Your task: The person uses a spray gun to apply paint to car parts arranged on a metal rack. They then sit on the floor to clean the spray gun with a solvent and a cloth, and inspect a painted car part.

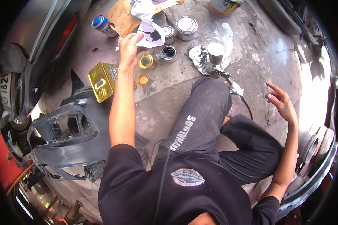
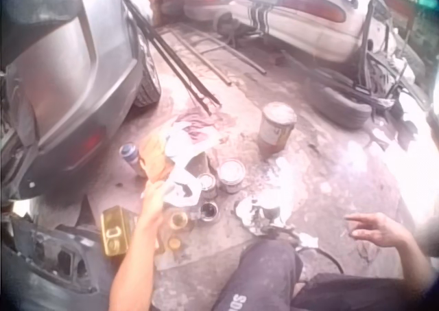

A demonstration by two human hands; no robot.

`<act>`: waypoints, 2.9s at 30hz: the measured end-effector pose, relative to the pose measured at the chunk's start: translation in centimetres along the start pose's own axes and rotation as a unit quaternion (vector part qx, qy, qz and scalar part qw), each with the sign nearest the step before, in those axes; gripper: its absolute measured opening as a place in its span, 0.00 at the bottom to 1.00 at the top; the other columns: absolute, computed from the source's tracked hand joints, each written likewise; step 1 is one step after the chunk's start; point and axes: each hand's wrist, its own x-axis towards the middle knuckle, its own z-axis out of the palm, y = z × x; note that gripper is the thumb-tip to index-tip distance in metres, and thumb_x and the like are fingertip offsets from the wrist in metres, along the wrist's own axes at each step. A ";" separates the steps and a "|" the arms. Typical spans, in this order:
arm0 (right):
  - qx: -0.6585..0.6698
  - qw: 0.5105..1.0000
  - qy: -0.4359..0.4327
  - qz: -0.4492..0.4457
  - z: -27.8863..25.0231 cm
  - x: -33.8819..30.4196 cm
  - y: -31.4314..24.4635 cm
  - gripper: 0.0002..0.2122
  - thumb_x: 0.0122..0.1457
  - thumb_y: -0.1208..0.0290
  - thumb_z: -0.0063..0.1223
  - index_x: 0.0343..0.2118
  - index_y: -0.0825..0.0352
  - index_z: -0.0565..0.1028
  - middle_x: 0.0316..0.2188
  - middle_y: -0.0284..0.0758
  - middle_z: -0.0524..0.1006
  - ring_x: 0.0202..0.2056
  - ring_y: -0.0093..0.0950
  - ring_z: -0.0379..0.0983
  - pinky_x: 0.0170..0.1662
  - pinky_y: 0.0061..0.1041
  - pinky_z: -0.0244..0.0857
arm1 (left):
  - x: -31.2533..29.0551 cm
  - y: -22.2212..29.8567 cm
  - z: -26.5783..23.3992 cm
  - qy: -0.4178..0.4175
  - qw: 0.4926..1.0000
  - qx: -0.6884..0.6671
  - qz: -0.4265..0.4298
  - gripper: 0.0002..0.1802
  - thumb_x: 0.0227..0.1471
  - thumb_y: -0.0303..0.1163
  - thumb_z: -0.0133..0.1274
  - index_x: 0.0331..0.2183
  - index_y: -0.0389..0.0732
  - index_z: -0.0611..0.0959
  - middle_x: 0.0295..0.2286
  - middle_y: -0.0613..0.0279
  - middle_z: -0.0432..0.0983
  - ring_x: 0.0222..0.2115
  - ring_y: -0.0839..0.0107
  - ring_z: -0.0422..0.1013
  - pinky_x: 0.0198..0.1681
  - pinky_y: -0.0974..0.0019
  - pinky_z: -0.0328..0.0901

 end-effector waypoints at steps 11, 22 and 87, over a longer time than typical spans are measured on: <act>0.006 1.000 0.000 0.010 0.1 0.1 1.1 0.30 0.63 0.53 0.60 0.64 0.65 0.70 0.32 0.35 0.81 0.35 0.24 0.74 0.45 0.29 0.69 | -3.0 -1.1 -3.6 0.050 0.996 -0.030 -0.065 0.07 0.59 0.33 0.59 0.34 0.40 0.83 0.32 0.61 0.83 0.30 0.72 0.79 0.29 0.67 0.74; 0.005 1.000 -0.005 0.016 0.4 0.5 0.7 0.31 0.63 0.51 0.60 0.64 0.64 0.69 0.32 0.34 0.81 0.35 0.23 0.74 0.45 0.28 0.69 | -4.6 -3.8 -7.2 0.092 0.889 0.449 -0.023 0.12 0.55 0.33 0.60 0.29 0.33 0.82 0.25 0.52 0.81 0.26 0.63 0.77 0.34 0.57 0.71; -0.017 0.999 -0.012 0.041 1.1 0.1 1.3 0.34 0.62 0.48 0.61 0.65 0.65 0.68 0.31 0.35 0.81 0.35 0.24 0.74 0.45 0.29 0.69 | -6.5 -4.8 -5.5 0.073 0.757 0.614 0.210 0.10 0.51 0.29 0.61 0.36 0.36 0.83 0.35 0.50 0.78 0.38 0.49 0.74 0.44 0.50 0.69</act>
